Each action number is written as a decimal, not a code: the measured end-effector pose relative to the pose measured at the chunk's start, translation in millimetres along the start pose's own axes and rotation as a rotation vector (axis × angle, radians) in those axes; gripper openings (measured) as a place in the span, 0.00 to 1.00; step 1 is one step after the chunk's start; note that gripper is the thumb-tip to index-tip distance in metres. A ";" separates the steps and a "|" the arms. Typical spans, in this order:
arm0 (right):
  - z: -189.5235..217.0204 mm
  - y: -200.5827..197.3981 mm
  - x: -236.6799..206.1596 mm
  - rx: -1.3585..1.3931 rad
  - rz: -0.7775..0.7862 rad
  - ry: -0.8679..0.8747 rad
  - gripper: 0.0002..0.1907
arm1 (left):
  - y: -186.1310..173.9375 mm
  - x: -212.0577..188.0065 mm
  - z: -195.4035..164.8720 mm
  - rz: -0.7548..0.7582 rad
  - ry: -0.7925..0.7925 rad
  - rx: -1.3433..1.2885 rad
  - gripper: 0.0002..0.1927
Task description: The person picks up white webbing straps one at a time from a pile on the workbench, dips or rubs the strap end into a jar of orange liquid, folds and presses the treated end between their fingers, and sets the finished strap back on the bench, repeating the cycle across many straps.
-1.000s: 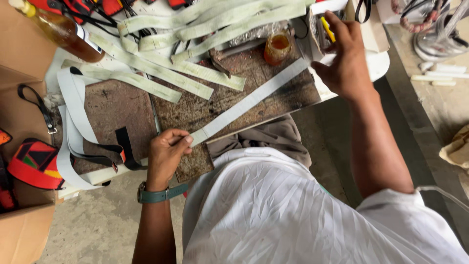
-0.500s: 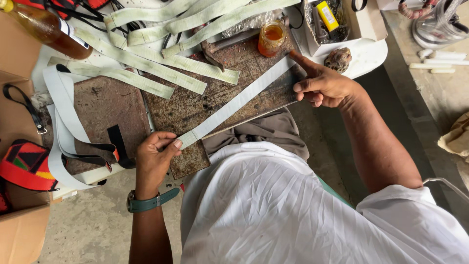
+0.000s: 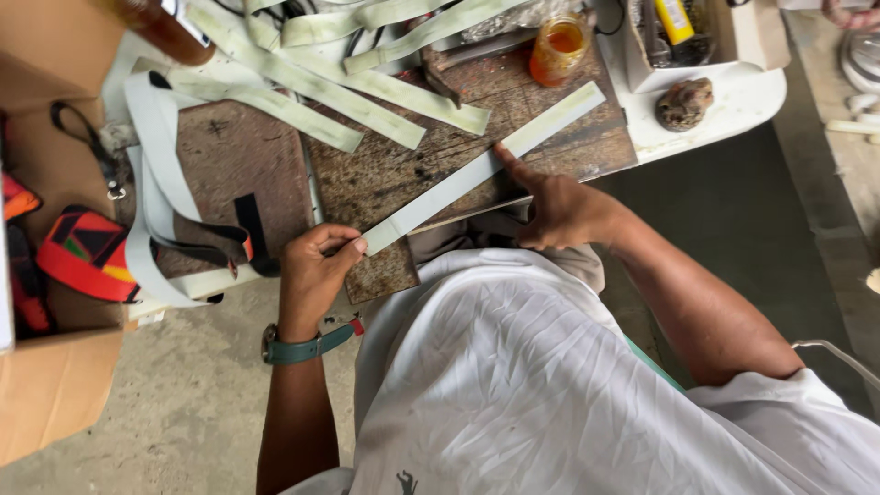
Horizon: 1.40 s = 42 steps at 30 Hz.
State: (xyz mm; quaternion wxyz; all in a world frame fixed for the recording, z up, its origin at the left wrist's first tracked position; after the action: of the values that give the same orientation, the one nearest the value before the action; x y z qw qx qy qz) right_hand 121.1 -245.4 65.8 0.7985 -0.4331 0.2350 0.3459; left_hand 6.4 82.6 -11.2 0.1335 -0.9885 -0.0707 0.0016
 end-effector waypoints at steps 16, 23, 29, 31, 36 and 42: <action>70.2 67.4 -1.0 -0.550 -0.066 0.002 0.56 | -5.3 -2.0 -3.8 -0.035 0.041 0.053 0.10; 4.7 -67.7 6.4 -0.285 -0.961 -0.383 0.20 | -3.5 -3.5 -2.8 -0.070 0.086 0.000 0.09; -11.4 -121.4 56.2 -0.598 -1.044 -0.216 0.23 | -2.7 -5.9 -4.6 -0.094 0.085 -0.001 0.10; -1.8 -123.8 62.5 -0.607 -1.008 -0.200 0.23 | -0.5 -5.9 -6.0 -0.100 0.054 0.017 0.11; -2.6 -132.2 59.3 -0.636 -0.930 -0.190 0.26 | 1.8 -5.4 -9.2 -0.101 0.029 0.035 0.11; -14.6 -129.4 8.2 -0.564 -0.912 -0.276 0.26 | 5.6 -3.7 -3.1 -0.123 0.011 0.039 0.12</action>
State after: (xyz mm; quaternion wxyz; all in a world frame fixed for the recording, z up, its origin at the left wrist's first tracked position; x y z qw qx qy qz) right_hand 223.2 -304.9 121.2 0.7438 -0.6386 -0.1850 0.0679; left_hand 3.6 76.0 -9.8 0.1531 -0.9795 -0.1307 -0.0106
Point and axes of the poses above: each hand's wrist, its own x-axis towards the middle knuckle, its own y-axis out of the palm, z = x × y, the point moved 2 cm from there along x, towards the middle knuckle, and after that the axes turned 12 degrees about y, right-handed, at the moved point
